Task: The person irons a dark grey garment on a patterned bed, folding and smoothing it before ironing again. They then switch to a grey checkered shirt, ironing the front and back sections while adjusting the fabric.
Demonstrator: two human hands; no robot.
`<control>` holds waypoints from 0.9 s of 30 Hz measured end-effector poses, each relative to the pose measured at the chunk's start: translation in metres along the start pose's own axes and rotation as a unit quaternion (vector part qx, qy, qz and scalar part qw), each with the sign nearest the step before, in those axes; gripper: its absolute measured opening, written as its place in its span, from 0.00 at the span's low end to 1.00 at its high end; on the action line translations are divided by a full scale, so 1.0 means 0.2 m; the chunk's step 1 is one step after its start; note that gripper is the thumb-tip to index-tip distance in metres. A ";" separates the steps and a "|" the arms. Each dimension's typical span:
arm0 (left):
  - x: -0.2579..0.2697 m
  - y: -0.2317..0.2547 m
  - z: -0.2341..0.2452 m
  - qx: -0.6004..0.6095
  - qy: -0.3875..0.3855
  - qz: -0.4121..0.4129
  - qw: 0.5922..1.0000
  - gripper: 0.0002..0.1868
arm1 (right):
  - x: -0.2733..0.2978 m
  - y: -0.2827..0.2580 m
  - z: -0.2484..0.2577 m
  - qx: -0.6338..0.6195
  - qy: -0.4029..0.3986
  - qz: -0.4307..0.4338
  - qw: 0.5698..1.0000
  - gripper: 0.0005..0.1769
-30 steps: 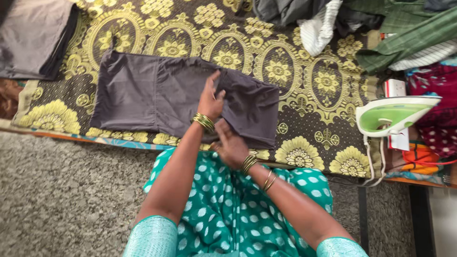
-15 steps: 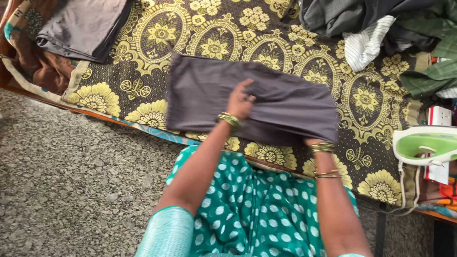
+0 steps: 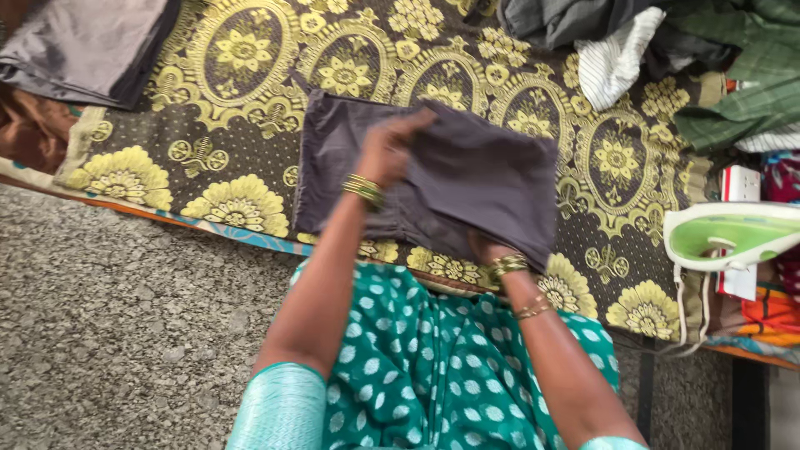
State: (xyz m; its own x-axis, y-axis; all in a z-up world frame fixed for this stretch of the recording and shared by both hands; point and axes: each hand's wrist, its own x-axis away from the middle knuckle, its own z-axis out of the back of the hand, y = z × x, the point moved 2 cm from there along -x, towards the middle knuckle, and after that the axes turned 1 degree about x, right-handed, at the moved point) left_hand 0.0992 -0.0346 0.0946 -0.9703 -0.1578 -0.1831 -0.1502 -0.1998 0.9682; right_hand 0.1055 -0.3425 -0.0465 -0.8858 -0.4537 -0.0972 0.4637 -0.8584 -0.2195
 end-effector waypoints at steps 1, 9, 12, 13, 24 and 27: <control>0.00 -0.01 0.13 -0.071 0.027 0.015 0.997 0.44 | 0.02 -0.08 0.03 -0.015 -0.030 -0.004 0.999 0.24; 0.20 -0.26 0.57 -0.181 0.055 0.096 0.977 0.36 | 0.06 -0.15 -0.07 -0.046 -0.125 0.059 0.989 0.33; 0.18 -0.35 0.56 -0.164 0.051 0.103 0.980 0.39 | 0.07 -0.11 -0.07 -0.013 -0.125 0.022 0.992 0.33; 0.18 -0.36 0.57 -0.178 0.053 0.115 0.976 0.40 | 0.06 -0.09 -0.06 -0.031 -0.114 0.006 0.993 0.34; 0.19 -0.43 0.56 -0.236 0.104 0.098 0.961 0.43 | 0.05 -0.04 0.04 -0.024 -0.098 -0.016 0.995 0.39; 0.16 -0.51 0.55 -0.220 0.152 0.174 0.948 0.41 | 0.07 -0.05 0.04 -0.057 -0.058 0.021 0.996 0.36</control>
State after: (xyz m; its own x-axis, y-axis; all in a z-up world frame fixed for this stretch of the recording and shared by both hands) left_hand 0.0626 0.0873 0.0093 -0.8374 -0.5458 0.0292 0.3276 -0.4583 0.8263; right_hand 0.0884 -0.3416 -0.0369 -0.8547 -0.5191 0.0038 0.4895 -0.8085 -0.3265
